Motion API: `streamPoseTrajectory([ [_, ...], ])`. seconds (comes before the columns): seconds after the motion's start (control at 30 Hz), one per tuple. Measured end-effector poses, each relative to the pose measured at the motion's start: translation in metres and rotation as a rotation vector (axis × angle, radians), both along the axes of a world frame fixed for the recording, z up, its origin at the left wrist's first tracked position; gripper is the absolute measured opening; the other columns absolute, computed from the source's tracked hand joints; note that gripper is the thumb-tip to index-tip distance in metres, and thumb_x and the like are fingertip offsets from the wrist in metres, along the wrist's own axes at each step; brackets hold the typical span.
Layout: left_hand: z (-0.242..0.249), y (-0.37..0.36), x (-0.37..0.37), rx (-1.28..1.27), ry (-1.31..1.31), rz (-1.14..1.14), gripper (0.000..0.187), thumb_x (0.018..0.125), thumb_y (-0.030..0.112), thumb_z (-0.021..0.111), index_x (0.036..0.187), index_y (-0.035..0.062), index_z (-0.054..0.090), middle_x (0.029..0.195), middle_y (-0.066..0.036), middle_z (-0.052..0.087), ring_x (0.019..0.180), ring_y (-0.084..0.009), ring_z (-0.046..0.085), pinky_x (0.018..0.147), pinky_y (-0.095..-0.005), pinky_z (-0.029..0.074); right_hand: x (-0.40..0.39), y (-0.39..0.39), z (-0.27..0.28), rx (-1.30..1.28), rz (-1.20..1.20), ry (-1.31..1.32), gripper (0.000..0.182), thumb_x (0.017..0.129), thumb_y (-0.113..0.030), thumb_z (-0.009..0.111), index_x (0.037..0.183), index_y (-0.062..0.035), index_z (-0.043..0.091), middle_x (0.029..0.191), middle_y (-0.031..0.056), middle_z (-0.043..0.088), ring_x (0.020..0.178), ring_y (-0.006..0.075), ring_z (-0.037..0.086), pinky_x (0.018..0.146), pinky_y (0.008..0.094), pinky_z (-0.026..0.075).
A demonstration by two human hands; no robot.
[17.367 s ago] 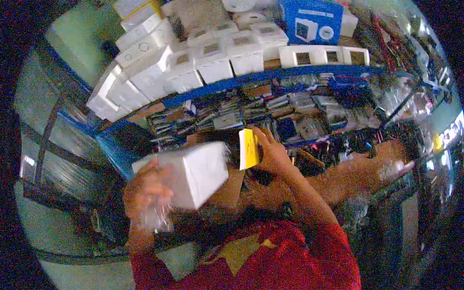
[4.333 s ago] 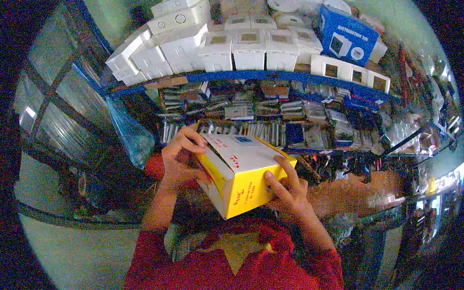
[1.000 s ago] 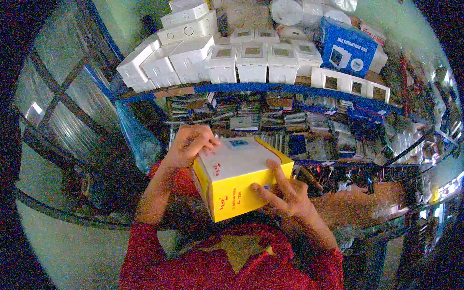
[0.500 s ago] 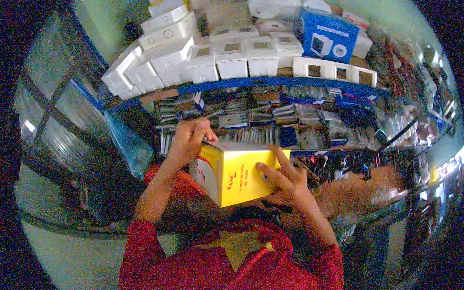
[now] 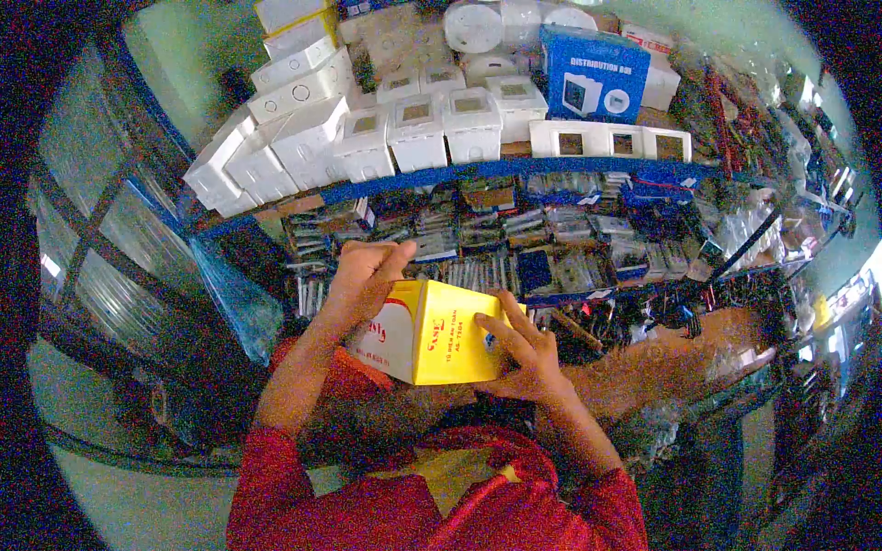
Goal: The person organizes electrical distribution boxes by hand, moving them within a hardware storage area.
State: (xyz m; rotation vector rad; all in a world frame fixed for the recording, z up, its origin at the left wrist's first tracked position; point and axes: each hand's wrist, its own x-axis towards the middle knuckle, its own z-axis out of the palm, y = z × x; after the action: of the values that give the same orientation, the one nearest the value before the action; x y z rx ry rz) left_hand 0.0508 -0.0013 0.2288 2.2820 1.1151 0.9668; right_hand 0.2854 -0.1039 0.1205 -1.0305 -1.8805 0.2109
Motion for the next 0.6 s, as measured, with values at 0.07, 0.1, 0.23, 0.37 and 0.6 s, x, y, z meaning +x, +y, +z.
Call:
streamPoseTrajectory([
  [0.07,0.002,0.004,0.003,0.072,0.053,-0.019,0.052,0.094,0.039,0.048,0.062,-0.0022,0.056,0.057,-0.018,0.053,0.054,-0.0344,0.055,0.056,-0.0404,0.043,-0.001,0.004,-0.004,-0.005,0.031,0.093,0.09,0.045,-0.032,0.089,0.127,-0.0152,0.055,0.136,0.0263,0.044,0.118,0.0379,0.053,0.09,0.0391,0.049],
  [0.1,-0.001,0.009,0.004,0.089,0.072,-0.019,0.053,0.094,0.04,0.048,0.062,-0.002,0.057,0.057,-0.017,0.055,0.053,-0.032,0.056,0.056,-0.0395,0.044,0.002,0.007,-0.003,-0.016,0.04,0.115,0.09,0.045,-0.031,0.089,0.127,-0.0144,0.055,0.136,0.0263,0.044,0.119,0.0373,0.052,0.092,0.0389,0.047],
  [0.23,0.004,0.036,-0.01,-0.403,0.114,-0.177,0.05,0.096,0.044,0.046,0.081,0.0006,0.067,0.074,-0.011,0.068,0.066,-0.0224,0.065,0.064,-0.0357,0.05,0.005,0.007,-0.01,-0.106,0.051,0.266,0.089,0.047,-0.029,0.09,0.126,-0.0102,0.055,0.135,0.0259,0.046,0.121,0.0338,0.051,0.097,0.0385,0.043],
  [0.37,0.012,0.051,-0.043,-0.571,-0.176,-0.697,0.062,0.089,0.055,0.052,0.123,0.003,0.055,0.123,-0.013,0.058,0.114,-0.0248,0.055,0.096,-0.0388,0.043,0.011,0.006,-0.026,-0.373,0.187,0.753,0.093,0.044,-0.025,0.092,0.124,0.0008,0.052,0.125,0.0205,0.055,0.113,0.0292,0.057,0.097,0.0388,0.044],
  [0.6,-0.027,-0.013,0.016,-0.373,-0.62,-0.636,0.086,0.071,0.047,0.076,0.134,0.0035,0.037,0.139,-0.018,0.041,0.133,-0.03,0.034,0.11,-0.0414,0.026,0.015,0.018,-0.136,-0.725,0.532,1.415,0.077,0.067,-0.032,0.077,0.13,-0.0006,0.045,0.12,0.0171,0.058,0.105,0.0294,0.06,0.093,0.0436,0.048],
])
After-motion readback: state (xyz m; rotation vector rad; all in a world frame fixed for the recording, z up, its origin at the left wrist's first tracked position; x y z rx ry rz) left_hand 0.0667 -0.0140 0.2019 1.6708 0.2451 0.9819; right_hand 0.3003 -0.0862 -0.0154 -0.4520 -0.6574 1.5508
